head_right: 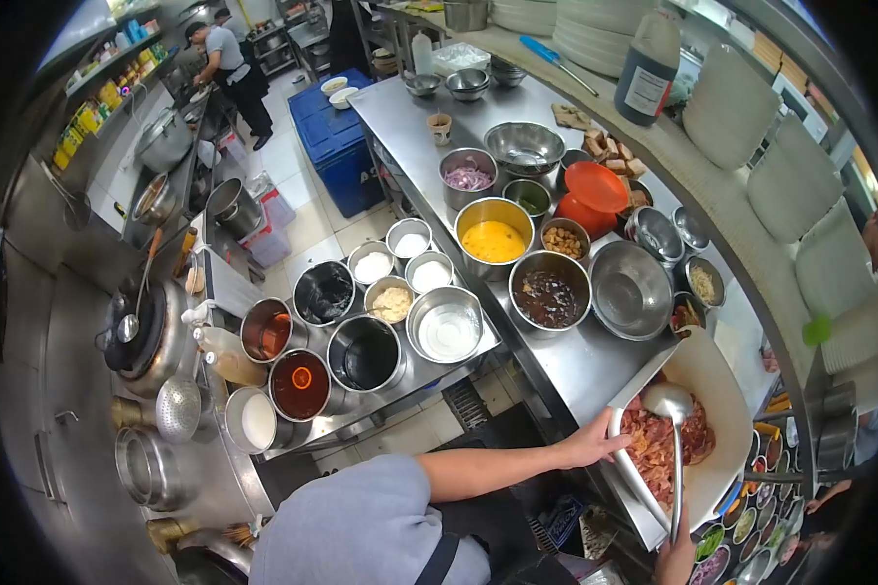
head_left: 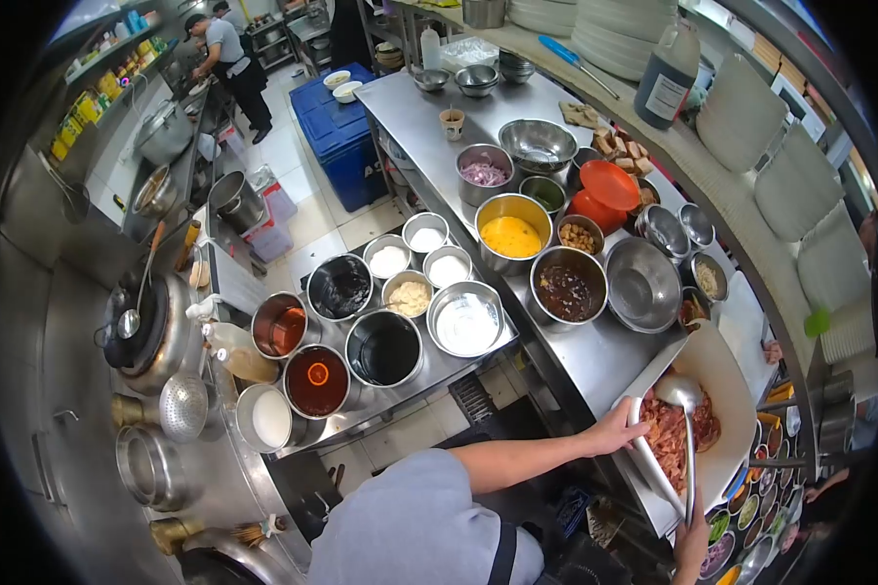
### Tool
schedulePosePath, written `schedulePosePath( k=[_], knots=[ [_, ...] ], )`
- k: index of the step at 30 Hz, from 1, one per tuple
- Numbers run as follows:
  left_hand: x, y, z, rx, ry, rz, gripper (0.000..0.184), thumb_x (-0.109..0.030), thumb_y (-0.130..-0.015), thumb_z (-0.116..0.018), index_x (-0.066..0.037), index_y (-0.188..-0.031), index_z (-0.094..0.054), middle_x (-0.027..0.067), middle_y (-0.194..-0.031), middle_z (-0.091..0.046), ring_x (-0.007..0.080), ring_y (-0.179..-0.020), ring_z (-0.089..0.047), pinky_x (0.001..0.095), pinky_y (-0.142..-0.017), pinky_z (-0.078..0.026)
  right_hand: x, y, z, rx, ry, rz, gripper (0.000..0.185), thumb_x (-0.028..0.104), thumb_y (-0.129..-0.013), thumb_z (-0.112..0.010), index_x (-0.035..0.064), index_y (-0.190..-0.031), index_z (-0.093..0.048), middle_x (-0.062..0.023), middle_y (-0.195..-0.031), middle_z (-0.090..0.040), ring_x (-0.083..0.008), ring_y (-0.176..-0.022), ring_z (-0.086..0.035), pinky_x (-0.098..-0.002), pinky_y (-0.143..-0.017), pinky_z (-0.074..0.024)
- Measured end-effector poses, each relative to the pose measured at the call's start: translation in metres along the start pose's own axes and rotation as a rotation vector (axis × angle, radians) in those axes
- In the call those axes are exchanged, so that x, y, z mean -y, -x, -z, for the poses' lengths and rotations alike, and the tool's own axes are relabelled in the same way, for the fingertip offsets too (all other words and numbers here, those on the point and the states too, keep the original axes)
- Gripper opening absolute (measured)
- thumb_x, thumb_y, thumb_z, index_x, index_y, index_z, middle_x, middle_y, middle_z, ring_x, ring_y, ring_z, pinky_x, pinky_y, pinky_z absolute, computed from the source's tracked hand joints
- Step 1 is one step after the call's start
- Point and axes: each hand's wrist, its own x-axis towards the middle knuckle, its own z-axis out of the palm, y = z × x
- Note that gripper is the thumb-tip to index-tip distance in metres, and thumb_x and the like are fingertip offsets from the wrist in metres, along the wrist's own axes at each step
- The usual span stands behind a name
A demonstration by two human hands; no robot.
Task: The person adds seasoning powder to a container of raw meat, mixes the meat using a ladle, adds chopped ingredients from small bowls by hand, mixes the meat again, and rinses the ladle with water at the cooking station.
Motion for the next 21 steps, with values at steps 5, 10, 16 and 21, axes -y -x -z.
schedulePosePath(
  k=[5,10,16,21],
  knots=[
    [0.024,-0.011,0.002,0.017,-0.002,0.073,0.057,-0.027,-0.107,-0.063,-0.002,-0.147,-0.031,0.0123,-0.124,-0.055,0.0216,-0.113,-0.065,0.0387,-0.084,-0.064,-0.104,0.086,0.030,0.055,0.310,-0.062,0.077,0.031,-0.099,-0.071,0.0167,-0.164,-0.033,-0.0227,-0.107,-0.078,-0.0350,-0.093,-0.076,-0.0540,-0.077,-0.0551],
    [0.030,-0.012,0.000,0.036,0.028,0.081,0.059,-0.027,-0.106,-0.064,-0.002,-0.147,-0.031,0.0121,-0.125,-0.054,0.0216,-0.112,-0.066,0.0389,-0.084,-0.064,-0.038,0.144,0.102,0.180,0.179,-0.355,0.072,0.029,-0.100,-0.068,0.0170,-0.163,-0.036,-0.0265,-0.106,-0.075,-0.0383,-0.091,-0.075,-0.0545,-0.076,-0.0544],
    [0.013,-0.010,-0.001,0.014,-0.014,0.121,0.050,-0.026,-0.107,-0.062,-0.001,-0.140,-0.033,0.0136,-0.126,-0.055,0.0218,-0.113,-0.066,0.0388,-0.082,-0.064,-0.012,0.175,0.159,0.140,0.091,-0.430,0.066,0.026,-0.101,-0.065,0.0174,-0.161,-0.039,-0.0311,-0.103,-0.072,-0.0422,-0.088,-0.074,-0.0551,-0.074,-0.0536],
    [0.018,-0.014,0.002,0.037,-0.020,0.105,0.050,-0.023,-0.107,-0.061,0.000,-0.140,-0.030,0.0144,-0.125,-0.055,0.0214,-0.110,-0.067,0.0370,-0.078,-0.065,-0.012,0.123,0.118,0.123,0.104,-0.115,0.071,0.004,-0.089,-0.063,0.0114,-0.157,-0.045,-0.0285,-0.125,-0.067,-0.0443,-0.115,-0.067,-0.0484,-0.097,-0.0506]
  ],
)
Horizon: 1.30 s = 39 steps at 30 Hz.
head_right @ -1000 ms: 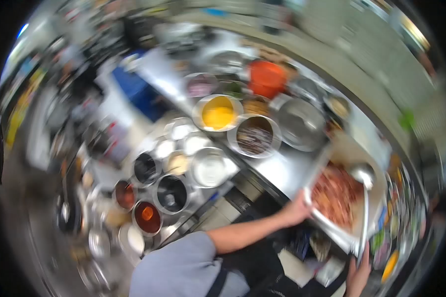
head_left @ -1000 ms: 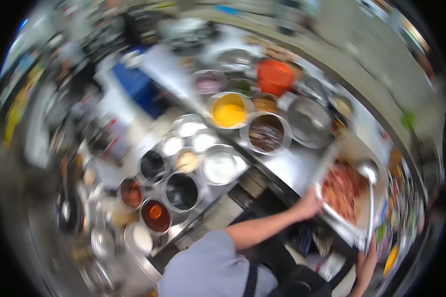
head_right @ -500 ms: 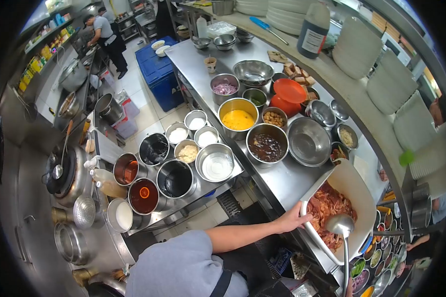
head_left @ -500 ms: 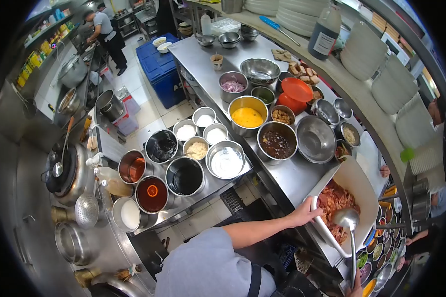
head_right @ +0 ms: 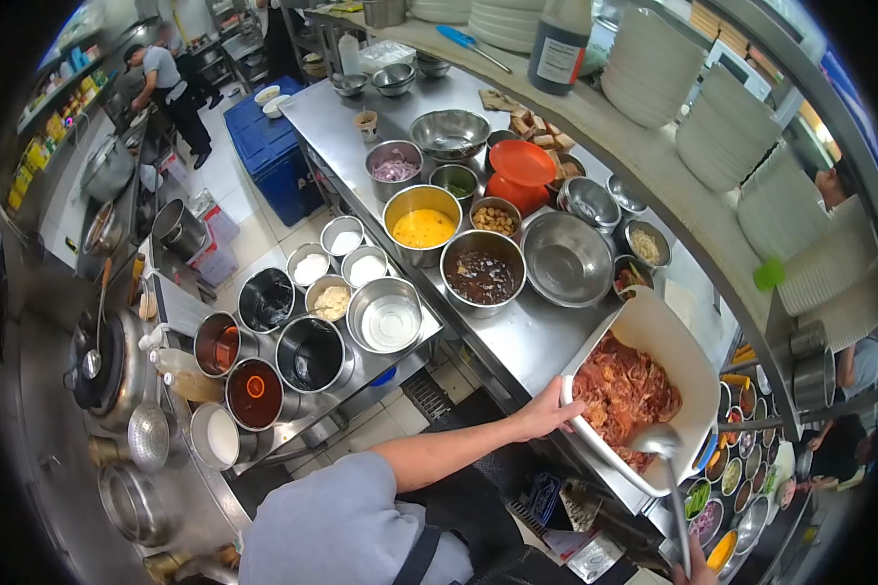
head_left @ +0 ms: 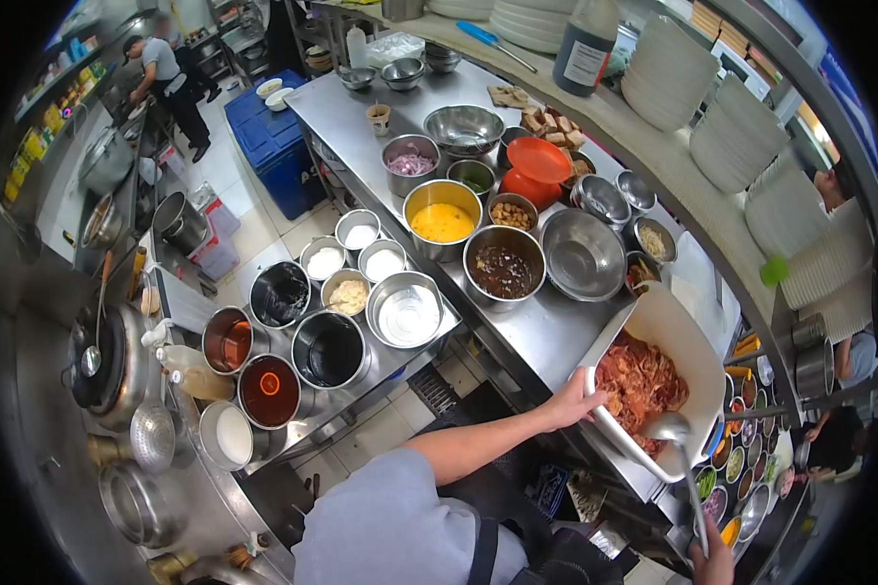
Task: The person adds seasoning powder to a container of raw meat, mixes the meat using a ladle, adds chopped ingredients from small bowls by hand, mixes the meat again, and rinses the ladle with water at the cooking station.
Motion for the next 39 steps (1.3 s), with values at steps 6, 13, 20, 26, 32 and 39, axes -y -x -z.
schedulePosePath(
  k=[6,13,20,26,32,39],
  knots=[
    [0.007,-0.009,0.002,0.004,-0.015,0.043,0.048,-0.018,-0.105,-0.064,-0.003,-0.138,-0.033,0.0116,-0.105,-0.064,0.0182,-0.080,-0.072,0.0301,-0.065,-0.063,-0.012,-0.086,-0.111,-0.171,-0.371,0.119,0.061,0.012,-0.095,-0.066,0.0032,-0.153,-0.049,-0.0276,-0.142,-0.061,-0.0414,-0.133,-0.059,-0.0435,-0.111,-0.0453],
    [0.000,0.001,-0.005,0.005,0.150,0.005,0.045,-0.019,-0.105,-0.065,-0.003,-0.134,-0.035,0.0149,-0.124,-0.058,0.0228,-0.100,-0.071,0.0356,-0.079,-0.066,0.020,-0.062,-0.136,-0.128,-1.083,-0.169,0.058,0.013,-0.102,-0.065,0.0111,-0.157,-0.047,0.0042,-0.069,-0.051,-0.0028,-0.047,-0.037,-0.0259,-0.040,-0.0287],
    [-0.004,0.002,-0.003,0.073,0.146,-0.038,0.045,-0.020,-0.105,-0.065,-0.003,-0.134,-0.035,0.0161,-0.131,-0.055,0.0234,-0.110,-0.067,0.0378,-0.085,-0.065,0.016,-0.090,-0.125,-0.486,-0.593,-0.099,0.055,0.020,-0.104,-0.060,0.0024,-0.154,-0.045,-0.0108,-0.068,-0.060,-0.0148,-0.052,-0.058,-0.0341,-0.055,-0.0488],
    [-0.002,0.002,-0.008,0.033,0.142,-0.066,0.045,-0.021,-0.104,-0.068,-0.002,-0.131,-0.038,0.0153,-0.127,-0.057,0.0231,-0.108,-0.067,0.0367,-0.082,-0.065,0.073,-0.143,-0.101,-0.089,-0.730,-0.165,0.055,0.020,-0.104,-0.055,-0.0061,-0.151,-0.042,-0.0167,-0.077,-0.067,-0.0206,-0.049,-0.061,-0.0365,-0.048,-0.0511],
    [0.014,-0.002,-0.001,0.002,0.015,-0.045,0.039,-0.023,-0.105,-0.066,-0.005,-0.129,-0.040,0.0122,-0.122,-0.060,0.0205,-0.105,-0.068,0.0364,-0.081,-0.064,0.097,-0.070,-0.090,-0.040,-0.561,-0.109,0.060,0.022,-0.103,-0.058,0.0044,-0.157,-0.039,-0.0249,-0.083,-0.068,-0.0309,-0.056,-0.066,-0.0448,-0.058,-0.0552],
    [0.016,-0.007,0.004,-0.001,-0.038,-0.111,0.046,-0.025,-0.105,-0.067,0.002,-0.129,-0.039,0.0101,-0.111,-0.059,0.0154,-0.091,-0.068,0.0312,-0.072,-0.063,0.049,-0.040,-0.130,-0.485,-0.347,0.031,0.059,0.014,-0.098,-0.062,0.0025,-0.154,-0.047,-0.0237,-0.079,-0.064,-0.0362,-0.071,-0.064,-0.0490,-0.071,-0.0514]
  ],
)
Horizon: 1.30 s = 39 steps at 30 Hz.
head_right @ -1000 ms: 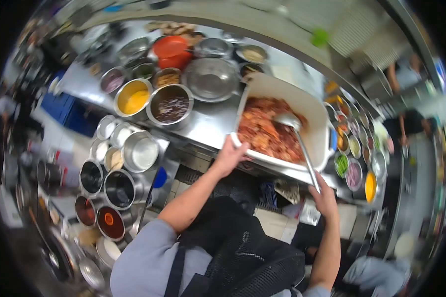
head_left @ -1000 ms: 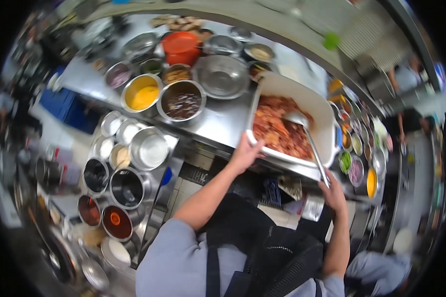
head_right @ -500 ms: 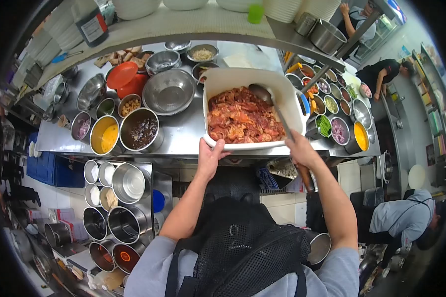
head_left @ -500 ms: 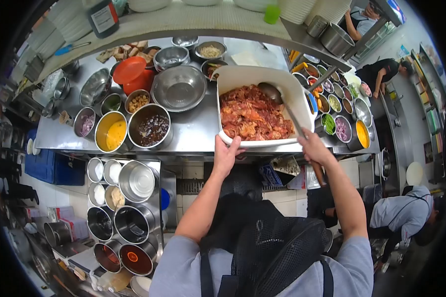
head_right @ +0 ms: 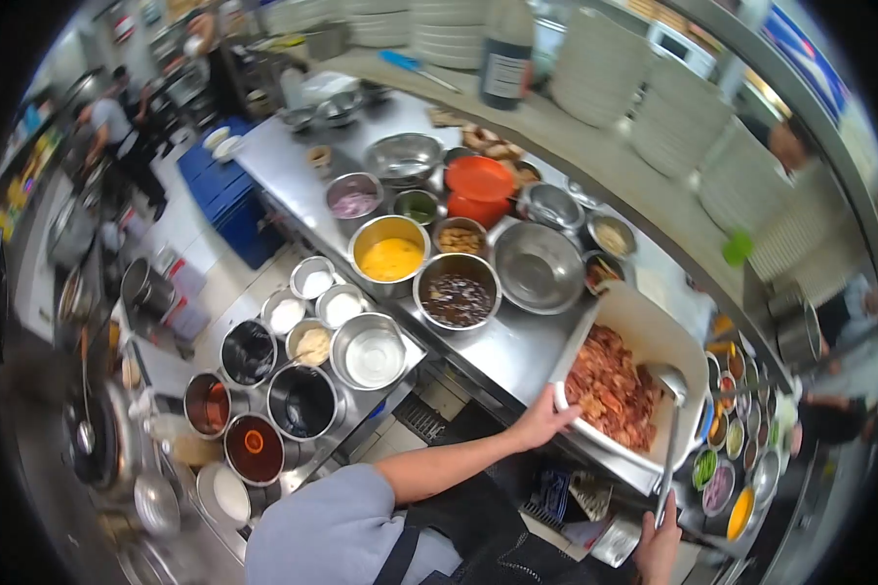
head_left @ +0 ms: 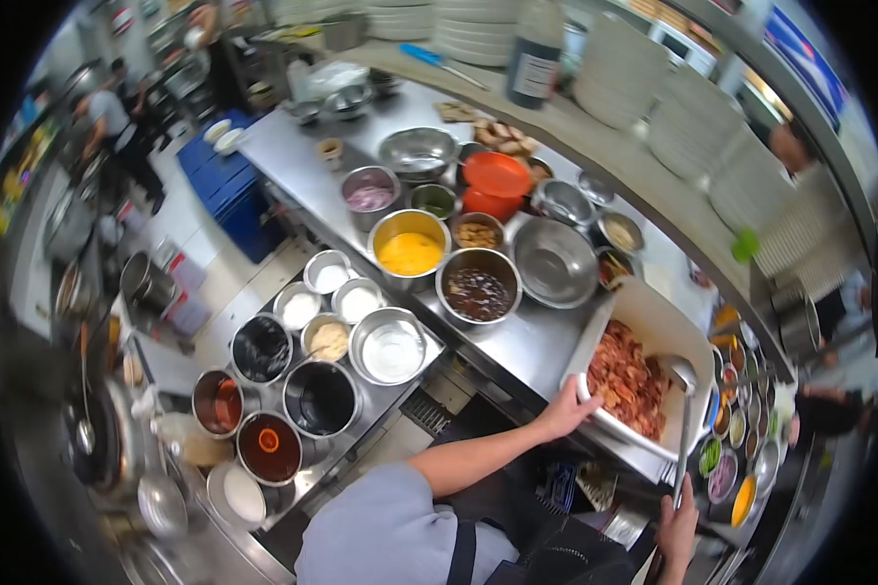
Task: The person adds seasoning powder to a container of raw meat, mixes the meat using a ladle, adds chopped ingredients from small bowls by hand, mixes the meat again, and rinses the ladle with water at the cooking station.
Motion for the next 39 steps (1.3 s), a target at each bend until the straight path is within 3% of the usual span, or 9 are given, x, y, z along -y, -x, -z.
schedulePosePath(
  k=[2,9,14,17,28,32,34,35,39],
  knots=[
    [0.001,0.000,0.001,0.007,0.016,-0.006,0.051,-0.029,-0.103,-0.069,0.004,-0.127,-0.039,0.0169,-0.112,-0.063,0.0219,-0.096,-0.071,0.0346,-0.070,-0.064,-0.006,-0.024,-0.009,0.058,0.207,-0.145,0.066,0.013,-0.099,-0.062,0.0064,-0.160,-0.038,-0.0346,-0.102,-0.069,-0.0520,-0.094,-0.067,-0.0555,-0.081,-0.0516],
    [-0.019,0.011,0.000,0.050,0.126,0.026,0.045,-0.024,-0.106,-0.063,0.001,-0.130,-0.035,0.0134,-0.114,-0.061,0.0188,-0.093,-0.072,0.0325,-0.073,-0.063,-0.020,-0.090,-0.065,0.156,0.598,-0.177,0.062,0.026,-0.105,-0.056,0.0067,-0.159,-0.033,-0.0320,-0.099,-0.070,-0.0535,-0.090,-0.068,-0.0604,-0.080,-0.0532],
    [-0.009,0.005,0.001,0.053,0.068,0.053,0.042,-0.026,-0.106,-0.064,0.001,-0.122,-0.037,0.0150,-0.108,-0.064,0.0181,-0.085,-0.073,0.0307,-0.069,-0.063,-0.026,-0.109,-0.052,0.206,0.186,-0.061,0.052,0.024,-0.106,-0.051,-0.0010,-0.150,-0.044,-0.0411,-0.108,-0.067,-0.0590,-0.100,-0.064,-0.0611,-0.090,-0.0504],
    [-0.019,0.005,0.004,0.046,0.028,0.050,0.042,-0.025,-0.105,-0.064,0.003,-0.119,-0.036,0.0163,-0.102,-0.065,0.0179,-0.078,-0.073,0.0300,-0.064,-0.062,-0.013,-0.117,-0.035,0.326,-0.437,-0.505,0.032,0.022,-0.107,-0.050,0.0024,-0.133,-0.052,-0.0009,-0.058,-0.047,-0.0115,-0.036,-0.046,-0.0298,-0.029,-0.0383],
    [-0.017,0.004,0.005,0.079,0.007,0.027,0.043,-0.028,-0.106,-0.064,0.003,-0.122,-0.038,0.0140,-0.104,-0.065,0.0163,-0.079,-0.072,0.0293,-0.067,-0.061,0.066,-0.123,-0.047,0.527,-0.420,-0.131,0.053,0.008,-0.101,-0.054,0.0070,-0.152,-0.041,-0.0056,-0.063,-0.054,-0.0157,-0.038,-0.049,-0.0321,-0.033,-0.0415],
    [-0.013,0.005,0.001,0.050,0.023,-0.027,0.045,-0.026,-0.103,-0.067,0.005,-0.119,-0.038,0.0169,-0.106,-0.062,0.0198,-0.083,-0.073,0.0311,-0.063,-0.063,0.076,-0.081,-0.020,0.279,0.114,0.448,0.070,0.002,-0.094,-0.061,0.0022,-0.159,-0.035,-0.0286,-0.107,-0.072,-0.0397,-0.089,-0.073,-0.0476,-0.084,-0.0591],
    [-0.009,0.004,-0.001,0.034,0.083,-0.059,0.047,-0.025,-0.103,-0.067,0.005,-0.124,-0.038,0.0166,-0.110,-0.060,0.0207,-0.089,-0.072,0.0325,-0.067,-0.065,0.128,-0.048,0.020,0.466,0.286,-0.119,0.071,0.001,-0.091,-0.064,-0.0022,-0.157,-0.038,-0.0312,-0.128,-0.067,-0.0438,-0.121,-0.065,-0.0473,-0.107,-0.0479],
    [-0.008,0.004,-0.002,0.044,0.083,-0.058,0.047,-0.025,-0.103,-0.067,0.005,-0.124,-0.038,0.0166,-0.110,-0.060,0.0207,-0.089,-0.072,0.0325,-0.067,-0.065,0.083,-0.043,0.022,0.377,0.270,0.107,0.061,0.027,-0.103,-0.061,0.0158,-0.159,-0.042,-0.0327,-0.104,-0.070,-0.0478,-0.095,-0.072,-0.0544,-0.078,-0.0538],
    [-0.009,0.007,-0.001,0.066,0.099,0.008,0.048,-0.025,-0.104,-0.067,0.003,-0.130,-0.038,0.0152,-0.113,-0.059,0.0211,-0.091,-0.072,0.0336,-0.071,-0.066,0.080,-0.016,0.079,0.498,0.223,-0.033,0.066,0.019,-0.099,-0.065,0.0157,-0.160,-0.041,-0.0265,-0.144,-0.059,-0.0448,-0.128,-0.060,-0.0484,-0.100,-0.0505]
  ],
)
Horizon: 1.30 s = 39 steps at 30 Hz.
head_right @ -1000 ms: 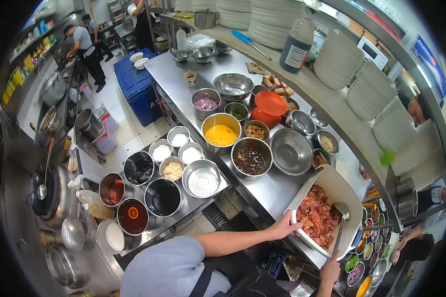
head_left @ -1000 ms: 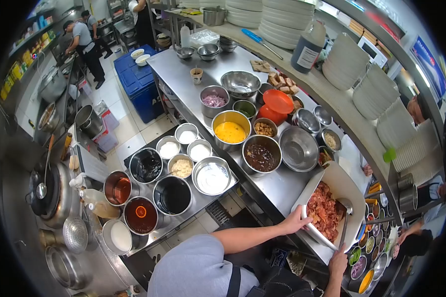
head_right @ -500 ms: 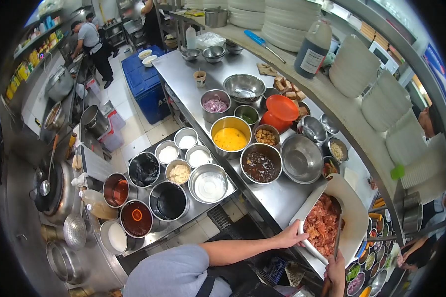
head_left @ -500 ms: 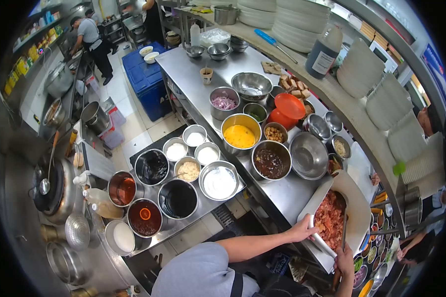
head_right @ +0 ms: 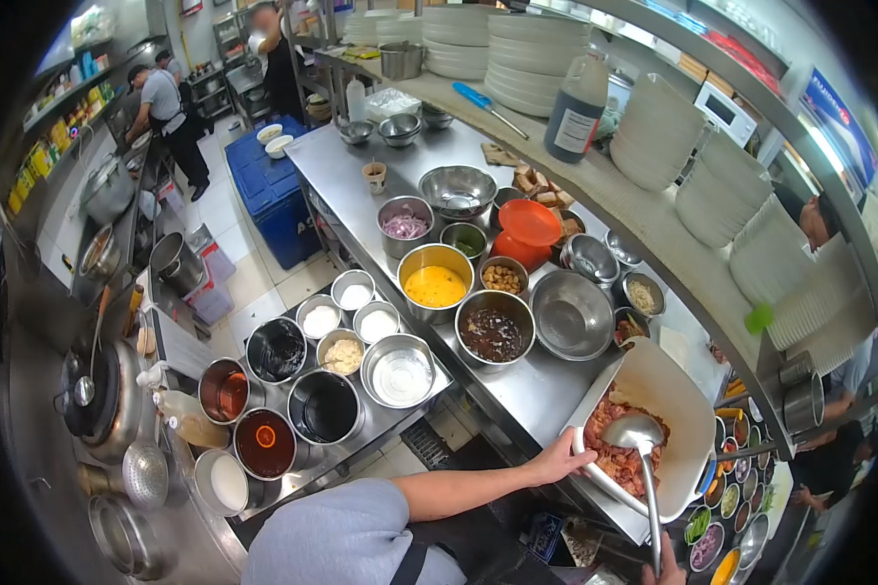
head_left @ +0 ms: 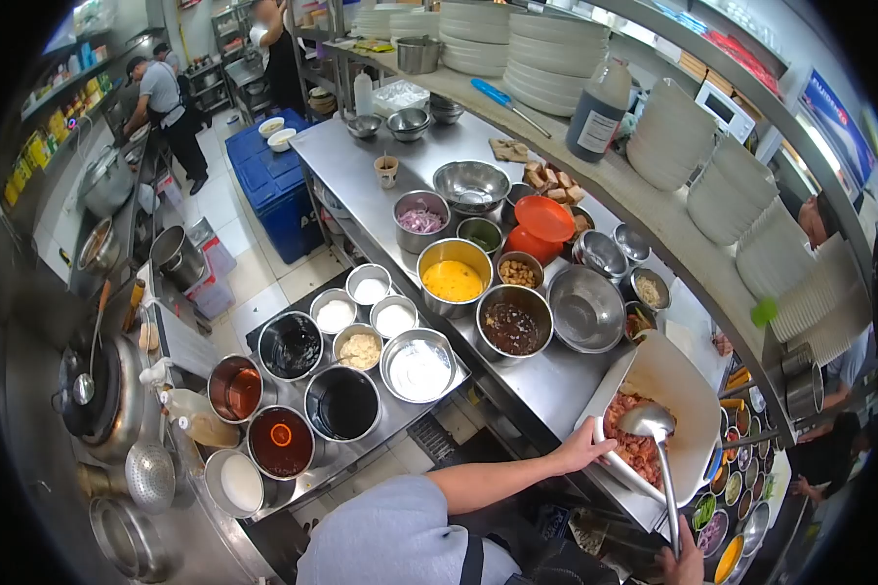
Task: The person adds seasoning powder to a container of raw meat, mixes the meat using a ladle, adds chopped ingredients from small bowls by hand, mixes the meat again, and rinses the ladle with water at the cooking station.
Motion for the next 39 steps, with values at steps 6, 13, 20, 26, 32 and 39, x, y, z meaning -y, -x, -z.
schedulePosePath(
  k=[6,13,20,26,32,39],
  knots=[
    [-0.011,0.002,0.000,0.020,-0.003,0.053,0.052,-0.026,-0.106,-0.064,0.001,-0.139,-0.033,0.0118,-0.114,-0.061,0.0195,-0.097,-0.072,0.0332,-0.077,-0.064,0.008,0.059,0.049,-0.024,-0.080,-0.167,0.063,0.018,-0.101,-0.066,0.0136,-0.159,-0.044,-0.0203,-0.159,-0.048,-0.0344,-0.149,-0.044,-0.0394,-0.117,-0.0387],
    [-0.005,0.004,-0.004,-0.033,0.016,-0.001,0.069,-0.027,-0.106,-0.064,-0.006,-0.156,-0.022,0.0124,-0.117,-0.065,0.0163,-0.082,-0.072,0.0308,-0.071,-0.062,-0.087,0.021,0.010,0.040,0.182,-0.028,0.063,0.017,-0.096,-0.071,0.0123,-0.155,-0.050,-0.0218,-0.155,-0.052,-0.0369,-0.149,-0.042,-0.0416,-0.120,-0.0367],
    [-0.011,0.021,-0.027,-0.120,-0.175,0.298,0.062,-0.060,-0.102,-0.058,-0.009,-0.134,-0.043,0.0042,-0.099,-0.057,0.0181,-0.083,-0.072,0.0415,-0.080,-0.060,-0.145,0.000,-0.064,-0.161,-0.414,0.088,0.061,0.010,-0.094,-0.073,0.0025,-0.150,-0.052,-0.0249,-0.141,-0.063,-0.0360,-0.130,-0.061,-0.0448,-0.108,-0.0466],
    [-0.002,0.022,-0.065,-0.170,-0.160,0.316,0.060,-0.058,-0.100,-0.064,-0.010,-0.129,-0.045,0.0066,-0.106,-0.055,0.0199,-0.088,-0.073,0.0385,-0.080,-0.061,-0.178,-0.038,-0.116,-0.404,-0.399,0.228,0.060,0.010,-0.093,-0.067,0.0043,-0.151,-0.051,-0.0281,-0.132,-0.067,-0.0421,-0.123,-0.065,-0.0483,-0.104,-0.0499],
    [0.017,0.018,-0.083,-0.265,-0.047,0.346,0.060,-0.057,-0.098,-0.066,-0.010,-0.131,-0.046,0.0069,-0.106,-0.054,0.0226,-0.092,-0.074,0.0383,-0.079,-0.061,-0.156,-0.042,-0.115,-0.411,-0.402,0.013,0.071,0.008,-0.088,-0.072,0.0142,-0.155,-0.049,-0.0298,-0.125,-0.068,-0.0469,-0.116,-0.065,-0.0501,-0.099,-0.0514],
    [0.026,0.019,-0.082,-0.285,-0.119,0.297,0.062,-0.060,-0.099,-0.063,-0.006,-0.128,-0.050,0.0087,-0.107,-0.057,0.0231,-0.089,-0.075,0.0368,-0.074,-0.060,-0.164,-0.065,-0.104,-0.411,-0.261,-0.020,0.071,0.011,-0.086,-0.074,0.0144,-0.153,-0.052,-0.0290,-0.115,-0.070,-0.0478,-0.109,-0.067,-0.0538,-0.097,-0.0525]
  ],
)
